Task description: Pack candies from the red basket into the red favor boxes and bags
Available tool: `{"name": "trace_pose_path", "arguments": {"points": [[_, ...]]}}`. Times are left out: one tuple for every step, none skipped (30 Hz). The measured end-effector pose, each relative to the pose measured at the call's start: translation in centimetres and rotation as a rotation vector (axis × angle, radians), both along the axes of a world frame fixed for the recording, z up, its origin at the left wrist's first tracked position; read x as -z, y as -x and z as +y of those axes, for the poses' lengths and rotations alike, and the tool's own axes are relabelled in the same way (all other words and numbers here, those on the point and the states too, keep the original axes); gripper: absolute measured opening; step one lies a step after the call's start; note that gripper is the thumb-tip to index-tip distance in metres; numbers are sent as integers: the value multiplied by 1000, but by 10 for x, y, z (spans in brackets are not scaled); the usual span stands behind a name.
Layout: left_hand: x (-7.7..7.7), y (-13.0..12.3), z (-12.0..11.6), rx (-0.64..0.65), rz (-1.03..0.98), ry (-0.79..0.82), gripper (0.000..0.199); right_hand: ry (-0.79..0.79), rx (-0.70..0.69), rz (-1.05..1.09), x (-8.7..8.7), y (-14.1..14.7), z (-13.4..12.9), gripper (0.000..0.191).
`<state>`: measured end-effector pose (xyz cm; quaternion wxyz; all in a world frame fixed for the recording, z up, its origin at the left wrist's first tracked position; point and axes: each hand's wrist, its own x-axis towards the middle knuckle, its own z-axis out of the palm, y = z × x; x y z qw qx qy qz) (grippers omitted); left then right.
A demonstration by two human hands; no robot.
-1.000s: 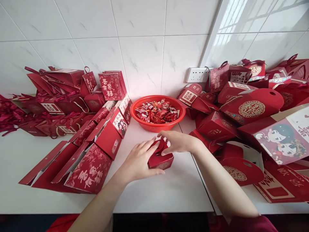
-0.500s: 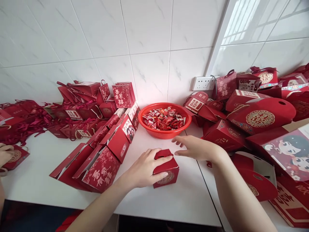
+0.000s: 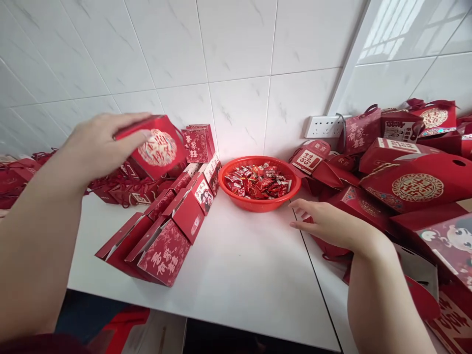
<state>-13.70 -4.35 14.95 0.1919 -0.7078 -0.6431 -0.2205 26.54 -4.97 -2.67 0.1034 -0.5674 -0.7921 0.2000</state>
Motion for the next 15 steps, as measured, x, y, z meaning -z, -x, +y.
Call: {"name": "trace_pose_path", "arguments": {"points": [[-6,11,16,-63,2,-52,53,4,-3,4,1,1,1,39],[-9,21,33,-124,-13,-79,57,11,-6,7,2,2,2,39],[-11,31,50,-169,-37,-99,63,22,-8,9,3,3,3,39],[-11,40,66,-201,-58,-94,68,35,-9,9,5,4,4,39],[-9,49,81,-221,-80,-88,72,49,-6,7,6,5,5,40],[-7,56,94,-237,-92,-69,75,62,3,4,6,5,6,41],[-3,63,106,-246,-94,-42,78,75,12,1,7,5,7,42],[3,69,115,-263,-97,-2,80,84,20,-1,8,5,7,43],[9,74,123,-280,-96,41,81,90,27,-2,9,5,8,45],[16,78,128,-291,-91,82,82,93,33,-3,10,4,8,47],[24,83,132,-295,-86,121,82,93,40,-3,11,4,9,48],[33,87,134,-289,-78,151,82,92,45,-2,12,4,10,48],[42,91,136,-272,-70,179,82,91,49,-1,13,4,11,48],[51,94,137,-245,-62,201,81,93,53,0,15,4,12,48],[60,98,137,-212,-53,217,80,97,54,0,16,4,13,47]]}}
